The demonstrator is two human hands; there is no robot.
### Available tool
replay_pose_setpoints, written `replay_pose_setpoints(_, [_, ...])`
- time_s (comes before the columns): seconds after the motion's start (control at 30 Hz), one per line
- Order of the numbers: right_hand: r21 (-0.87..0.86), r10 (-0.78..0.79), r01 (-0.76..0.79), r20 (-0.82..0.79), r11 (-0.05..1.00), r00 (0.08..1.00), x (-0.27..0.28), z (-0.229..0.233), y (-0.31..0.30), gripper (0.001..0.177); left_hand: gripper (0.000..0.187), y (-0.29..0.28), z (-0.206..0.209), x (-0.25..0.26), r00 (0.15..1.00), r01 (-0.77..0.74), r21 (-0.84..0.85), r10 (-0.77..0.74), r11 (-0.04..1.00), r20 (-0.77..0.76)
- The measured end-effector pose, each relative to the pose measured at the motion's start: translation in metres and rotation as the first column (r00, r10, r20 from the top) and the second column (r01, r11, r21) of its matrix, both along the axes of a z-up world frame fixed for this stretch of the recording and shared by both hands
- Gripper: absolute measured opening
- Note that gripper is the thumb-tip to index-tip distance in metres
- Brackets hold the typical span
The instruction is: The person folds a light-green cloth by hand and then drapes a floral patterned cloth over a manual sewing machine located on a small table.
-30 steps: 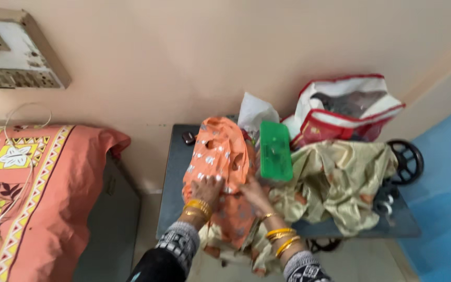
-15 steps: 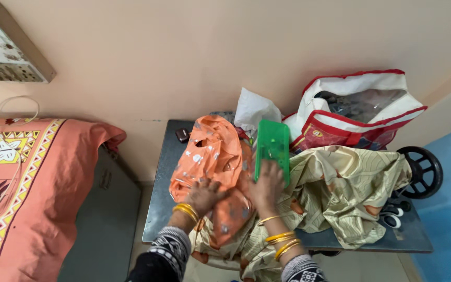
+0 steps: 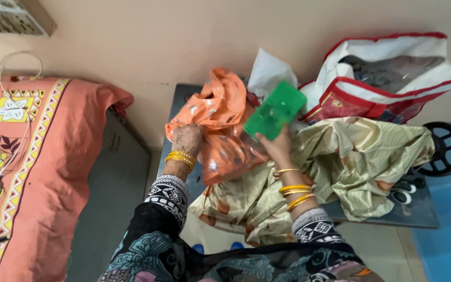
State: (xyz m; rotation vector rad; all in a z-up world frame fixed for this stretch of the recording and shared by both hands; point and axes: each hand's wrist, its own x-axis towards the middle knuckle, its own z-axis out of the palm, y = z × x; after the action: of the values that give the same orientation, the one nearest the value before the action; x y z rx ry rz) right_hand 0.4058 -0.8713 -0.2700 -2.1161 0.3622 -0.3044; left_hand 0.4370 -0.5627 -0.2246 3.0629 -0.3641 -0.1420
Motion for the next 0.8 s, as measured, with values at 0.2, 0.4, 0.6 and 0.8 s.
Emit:
replay_pose_setpoints(0.2, [-0.157,0.17,-0.194,-0.152,0.968,0.974,-0.041,-0.05,-0.007,0.072,0.029,-0.028,0.01,-0.023,0.999,-0.038,0.011,0.038,0.999,0.01])
replay_pose_setpoints(0.4, [-0.576,0.077,-0.329,-0.417,0.749,0.906,-0.096,-0.084,0.024,0.022,0.042,-0.082,-0.002,-0.087,0.796,0.593,-0.067,-0.572,0.802,0.196])
replay_pose_setpoints(0.6, [-0.242,0.301,-0.418,-0.402,0.876,0.865,-0.084,-0.08,-0.029,0.024,0.049,-0.071,-0.044,-0.099,0.771,0.637,0.116,-0.632,0.762,-0.078])
replay_pose_setpoints(0.8, [0.529,0.202,-0.121,-0.098,0.84,0.975,-0.127,0.043,-0.089,0.019,0.07,-0.088,0.017,-0.082,0.75,0.519,0.016,-0.446,0.855,-0.488])
